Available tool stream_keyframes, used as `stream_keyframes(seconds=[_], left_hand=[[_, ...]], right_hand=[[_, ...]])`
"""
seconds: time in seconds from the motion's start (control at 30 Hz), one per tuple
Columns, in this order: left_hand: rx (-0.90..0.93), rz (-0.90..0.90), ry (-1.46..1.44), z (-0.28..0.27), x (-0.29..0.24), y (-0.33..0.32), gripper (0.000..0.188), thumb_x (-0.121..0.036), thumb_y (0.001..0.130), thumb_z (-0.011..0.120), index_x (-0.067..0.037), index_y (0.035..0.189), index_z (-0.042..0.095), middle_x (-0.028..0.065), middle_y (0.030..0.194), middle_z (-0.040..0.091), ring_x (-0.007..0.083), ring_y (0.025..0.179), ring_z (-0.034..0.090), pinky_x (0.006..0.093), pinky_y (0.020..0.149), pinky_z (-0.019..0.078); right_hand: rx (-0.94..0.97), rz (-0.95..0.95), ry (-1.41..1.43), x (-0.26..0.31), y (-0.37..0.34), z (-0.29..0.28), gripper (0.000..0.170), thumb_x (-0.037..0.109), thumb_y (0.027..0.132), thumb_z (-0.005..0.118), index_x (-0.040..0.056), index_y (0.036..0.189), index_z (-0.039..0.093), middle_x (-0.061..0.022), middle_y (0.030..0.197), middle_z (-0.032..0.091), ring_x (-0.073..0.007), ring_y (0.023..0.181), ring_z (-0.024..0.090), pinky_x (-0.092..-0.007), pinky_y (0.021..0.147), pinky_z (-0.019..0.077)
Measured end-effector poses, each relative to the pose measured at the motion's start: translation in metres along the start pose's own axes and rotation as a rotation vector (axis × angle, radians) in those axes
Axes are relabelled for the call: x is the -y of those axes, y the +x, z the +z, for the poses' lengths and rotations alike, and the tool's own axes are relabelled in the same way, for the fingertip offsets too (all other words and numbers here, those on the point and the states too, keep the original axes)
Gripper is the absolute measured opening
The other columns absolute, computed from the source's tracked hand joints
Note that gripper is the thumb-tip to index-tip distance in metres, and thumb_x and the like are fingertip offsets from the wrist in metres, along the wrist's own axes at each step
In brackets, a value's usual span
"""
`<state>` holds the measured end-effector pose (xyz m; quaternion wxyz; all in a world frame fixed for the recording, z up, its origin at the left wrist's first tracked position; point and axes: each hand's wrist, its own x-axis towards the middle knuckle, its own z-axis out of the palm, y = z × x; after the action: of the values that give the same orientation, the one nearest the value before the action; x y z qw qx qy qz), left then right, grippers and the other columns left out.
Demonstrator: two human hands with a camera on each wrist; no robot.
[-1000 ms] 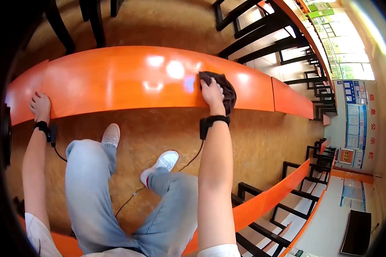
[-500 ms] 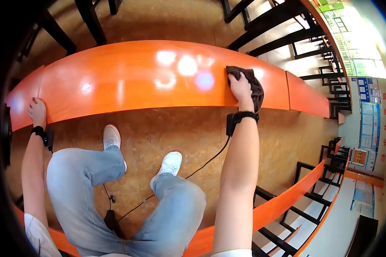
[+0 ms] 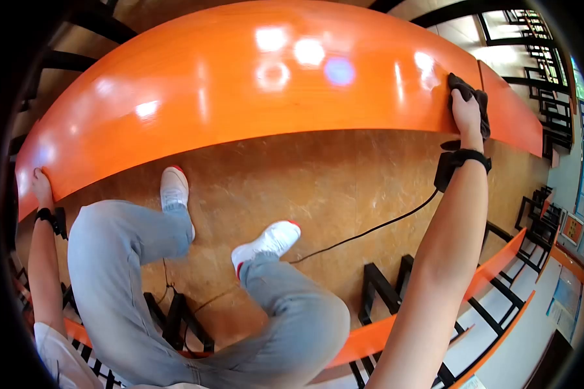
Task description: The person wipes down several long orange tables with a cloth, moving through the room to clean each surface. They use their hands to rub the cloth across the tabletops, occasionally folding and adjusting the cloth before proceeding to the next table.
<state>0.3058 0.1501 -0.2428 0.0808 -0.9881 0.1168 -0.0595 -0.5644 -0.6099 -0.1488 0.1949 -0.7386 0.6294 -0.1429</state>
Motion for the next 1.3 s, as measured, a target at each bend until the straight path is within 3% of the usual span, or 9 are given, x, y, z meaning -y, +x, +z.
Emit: stream_keyframes(seconds=[0.07, 0.17, 0.23, 0.3, 0.37, 0.57, 0.77, 1.03, 1.3], left_hand=[[0.132, -0.085, -0.205, -0.008, -0.001, 0.002, 0.055, -0.039, 0.101, 0.031, 0.0, 0.132, 0.052, 0.0283, 0.139, 0.048, 0.0438, 0.129, 0.043, 0.0471, 0.109, 0.0338], [-0.149, 0.379, -0.299, 0.038, 0.062, 0.009, 0.051, -0.031, 0.102, 0.034, 0.006, 0.135, 0.049, 0.0268, 0.141, 0.048, 0.0398, 0.132, 0.043, 0.0424, 0.112, 0.0323], [0.064, 0.341, -0.524, 0.041, 0.083, -0.011, 0.048, -0.025, 0.104, 0.038, 0.007, 0.14, 0.04, 0.0234, 0.145, 0.044, 0.0342, 0.136, 0.04, 0.0385, 0.114, 0.0286], [0.128, 0.291, -0.608, 0.034, 0.103, -0.051, 0.048, -0.026, 0.105, 0.038, 0.005, 0.142, 0.04, 0.0223, 0.145, 0.044, 0.0329, 0.135, 0.041, 0.038, 0.114, 0.0285], [0.243, 0.154, -0.667, -0.039, 0.059, -0.141, 0.048, -0.027, 0.106, 0.037, 0.001, 0.145, 0.037, 0.0217, 0.145, 0.042, 0.0326, 0.136, 0.04, 0.038, 0.115, 0.0282], [0.616, 0.259, -0.325, -0.059, 0.085, -0.265, 0.04, -0.025, 0.105, 0.039, -0.003, 0.138, 0.045, 0.0188, 0.142, 0.047, 0.0305, 0.133, 0.044, 0.0375, 0.112, 0.0317], [1.287, 0.288, -0.608, -0.253, -0.069, -0.299, 0.031, -0.024, 0.104, 0.042, -0.006, 0.125, 0.054, 0.0174, 0.122, 0.063, 0.0303, 0.115, 0.06, 0.0386, 0.1, 0.0442], [0.811, 0.954, -0.763, -0.4, -0.168, -0.258, 0.022, -0.004, 0.086, 0.056, -0.008, 0.107, 0.064, 0.0094, 0.103, 0.067, 0.0269, 0.101, 0.062, 0.0386, 0.092, 0.0465], [0.151, 1.083, -1.062, -0.533, -0.286, -0.192, 0.028, -0.006, 0.077, 0.064, -0.016, 0.103, 0.066, 0.0012, 0.102, 0.065, 0.0194, 0.088, 0.062, 0.0333, 0.073, 0.0476]], right_hand=[[-0.04, 0.017, -0.093, -0.016, -0.018, -0.012, 0.035, 0.027, 0.089, 0.06, 0.0031, 0.113, 0.068, -0.01, 0.098, 0.07, -0.016, 0.088, 0.064, -0.0286, 0.081, 0.0494], [-0.012, -0.088, -0.092, -0.011, -0.053, -0.011, 0.033, 0.028, 0.087, 0.061, -0.0001, 0.104, 0.067, -0.0104, 0.091, 0.068, -0.0206, 0.089, 0.064, -0.0326, 0.085, 0.049], [0.036, -0.087, -0.059, -0.008, -0.068, 0.004, 0.036, 0.032, 0.086, 0.062, 0.004, 0.109, 0.066, -0.0177, 0.102, 0.07, -0.0306, 0.101, 0.066, -0.0377, 0.088, 0.049], [0.115, -0.119, -0.1, 0.054, -0.101, 0.011, 0.037, 0.033, 0.084, 0.061, 0.0055, 0.108, 0.067, -0.0229, 0.101, 0.068, -0.0392, 0.1, 0.064, -0.0417, 0.086, 0.0506], [0.245, -0.206, 0.021, 0.108, -0.129, 0.027, 0.036, 0.03, 0.079, 0.064, 0.0045, 0.103, 0.069, -0.0223, 0.095, 0.069, -0.0386, 0.093, 0.066, -0.0434, 0.081, 0.0527], [0.625, -0.413, -0.247, 0.259, -0.232, 0.096, 0.041, 0.038, 0.075, 0.072, 0.0149, 0.109, 0.068, -0.0137, 0.102, 0.067, -0.0335, 0.102, 0.058, -0.0463, 0.086, 0.0471], [0.826, -0.393, -0.224, 0.376, -0.288, 0.131, 0.043, 0.031, 0.078, 0.073, 0.0122, 0.114, 0.061, -0.0125, 0.114, 0.062, -0.0338, 0.111, 0.053, -0.0447, 0.093, 0.0455], [0.841, -0.255, -0.082, 0.395, -0.259, 0.144, 0.043, 0.02, 0.078, 0.073, 0.0066, 0.115, 0.055, -0.018, 0.115, 0.055, -0.0408, 0.102, 0.06, -0.0472, 0.087, 0.0505], [0.815, -1.097, -0.626, 0.413, -0.249, 0.147, 0.045, 0.018, 0.088, 0.057, 0.0213, 0.131, 0.049, -0.0095, 0.119, 0.051, -0.0303, 0.11, 0.053, -0.0476, 0.091, 0.0436]])
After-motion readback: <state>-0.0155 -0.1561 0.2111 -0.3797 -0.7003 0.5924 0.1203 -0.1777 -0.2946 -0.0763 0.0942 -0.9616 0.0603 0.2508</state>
